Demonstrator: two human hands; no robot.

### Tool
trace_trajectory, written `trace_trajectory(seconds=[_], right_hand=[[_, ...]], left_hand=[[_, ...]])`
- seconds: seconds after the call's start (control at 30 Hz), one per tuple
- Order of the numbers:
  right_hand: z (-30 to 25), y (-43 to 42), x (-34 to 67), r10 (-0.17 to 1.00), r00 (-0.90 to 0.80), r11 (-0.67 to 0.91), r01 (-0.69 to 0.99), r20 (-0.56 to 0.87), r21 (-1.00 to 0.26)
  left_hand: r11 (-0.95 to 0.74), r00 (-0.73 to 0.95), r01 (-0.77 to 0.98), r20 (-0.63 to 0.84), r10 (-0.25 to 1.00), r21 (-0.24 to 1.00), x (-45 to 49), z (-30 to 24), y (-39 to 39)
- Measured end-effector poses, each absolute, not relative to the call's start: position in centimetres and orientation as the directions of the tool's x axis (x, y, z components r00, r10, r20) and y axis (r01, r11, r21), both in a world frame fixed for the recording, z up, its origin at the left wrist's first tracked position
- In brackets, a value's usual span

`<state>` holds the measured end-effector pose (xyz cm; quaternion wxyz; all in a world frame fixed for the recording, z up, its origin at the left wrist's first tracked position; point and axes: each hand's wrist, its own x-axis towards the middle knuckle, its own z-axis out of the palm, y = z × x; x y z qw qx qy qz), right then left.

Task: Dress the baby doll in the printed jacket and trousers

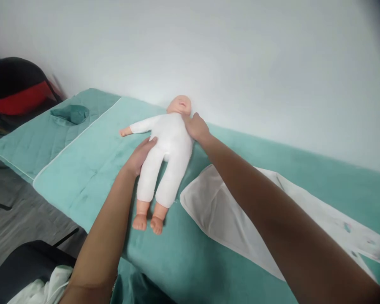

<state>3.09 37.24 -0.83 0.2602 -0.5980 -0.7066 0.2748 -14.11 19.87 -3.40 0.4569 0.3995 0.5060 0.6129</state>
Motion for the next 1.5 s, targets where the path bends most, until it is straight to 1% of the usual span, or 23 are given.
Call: trace_trajectory(seconds=[0.07, 0.13, 0.23, 0.33, 0.47, 0.63, 0.77, 0.93, 1.0, 1.03, 1.1, 1.13, 1.17, 1.2, 1.23, 1.3, 1.33, 1.4, 1.47, 1.5], right_hand=[[0.5, 37.9, 3.2, 0.969, -0.248, 0.165, 0.651, -0.001, -0.741], [2.0, 37.7, 3.4, 0.941, -0.335, 0.183, 0.610, -0.042, -0.771], [4.4, 36.2, 4.4, 0.916, -0.387, 0.160, 0.589, -0.103, -0.792], [6.6, 33.9, 6.8, 0.914, -0.399, 0.186, 0.575, -0.073, -0.797], [8.9, 30.3, 12.8, 0.940, -0.342, 0.209, 0.591, -0.007, -0.779], [10.2, 26.1, 22.5, 0.975, -0.221, 0.147, 0.644, 0.001, -0.751], [9.2, 23.3, 29.1, 0.991, -0.131, 0.078, 0.709, -0.023, -0.700], [5.1, 20.8, 33.8, 0.991, -0.102, 0.024, 0.786, -0.092, -0.618], [3.6, 20.1, 34.5, 0.991, -0.098, 0.029, 0.828, -0.093, -0.560], [3.1, 19.8, 34.5, 0.995, -0.096, 0.064, 0.869, -0.041, -0.491], [2.7, 19.2, 34.2, 0.978, -0.134, 0.176, 0.943, 0.161, -0.283], [2.8, 19.0, 33.8, 0.947, -0.176, 0.227, 0.958, 0.268, -0.175], [3.1, 18.9, 33.2, 0.911, -0.220, 0.269, 0.958, 0.348, -0.098], [3.4, 18.8, 32.4, 0.883, -0.262, 0.312, 0.947, 0.389, -0.071], [3.7, 18.9, 31.5, 0.872, -0.298, 0.354, 0.932, 0.389, -0.080], [4.2, 19.3, 29.3, 0.858, -0.412, 0.466, 0.875, 0.306, -0.131], [4.3, 19.6, 28.1, 0.842, -0.492, 0.527, 0.837, 0.224, -0.143], [4.3, 20.3, 25.6, 0.771, -0.636, 0.635, 0.764, 0.034, -0.114], [3.9, 21.2, 23.6, 0.709, -0.696, 0.695, 0.717, -0.108, -0.056], [3.7, 21.6, 22.8, 0.696, -0.703, 0.707, 0.707, -0.147, -0.033]], left_hand=[[-0.037, -0.203, -0.308, -0.028, 0.979, 0.951, -13.9, -3.3, 20.3], [-0.022, -0.180, -0.380, -0.051, 0.982, 0.925, -13.4, -2.7, 19.9], [-0.003, -0.168, -0.442, -0.080, 0.982, 0.897, -12.0, -1.4, 18.3], [0.003, -0.151, -0.458, -0.081, 0.985, 0.889, -9.8, 0.2, 16.3], [0.005, -0.093, -0.487, -0.058, 0.994, 0.873, -4.9, 2.5, 13.3], [0.072, 0.024, -0.520, -0.070, 0.997, 0.851, 3.3, 4.0, 10.0], [0.150, 0.092, -0.535, -0.120, 0.989, 0.831, 9.3, 2.5, 8.4], [0.250, 0.136, -0.526, -0.210, 0.968, 0.812, 13.2, -1.3, 7.7], [0.268, 0.121, -0.535, -0.241, 0.963, 0.801, 13.6, -2.7, 7.6], [0.271, 0.108, -0.547, -0.254, 0.961, 0.792, 13.6, -3.3, 7.6], [0.271, 0.085, -0.583, -0.274, 0.958, 0.766, 13.4, -4.2, 7.7], [0.265, 0.080, -0.606, -0.275, 0.958, 0.750, 13.2, -4.6, 7.8], [0.257, 0.081, -0.631, -0.267, 0.960, 0.732, 13.1, -4.9, 7.9], [0.249, 0.091, -0.656, -0.253, 0.963, 0.713, 13.0, -5.1, 8.0], [0.242, 0.107, -0.677, -0.233, 0.967, 0.694, 12.9, -5.2, 8.2], [0.238, 0.137, -0.709, -0.202, 0.970, 0.663, 12.7, -5.4, 8.5], [0.241, 0.144, -0.715, -0.200, 0.969, 0.656, 12.7, -5.5, 8.6], [0.251, 0.139, -0.712, -0.219, 0.966, 0.656, 12.7, -5.5, 8.8], [0.262, 0.127, -0.701, -0.245, 0.961, 0.663, 12.7, -5.5, 8.8], [0.268, 0.124, -0.696, -0.256, 0.959, 0.666, 12.8, -5.4, 8.8]])
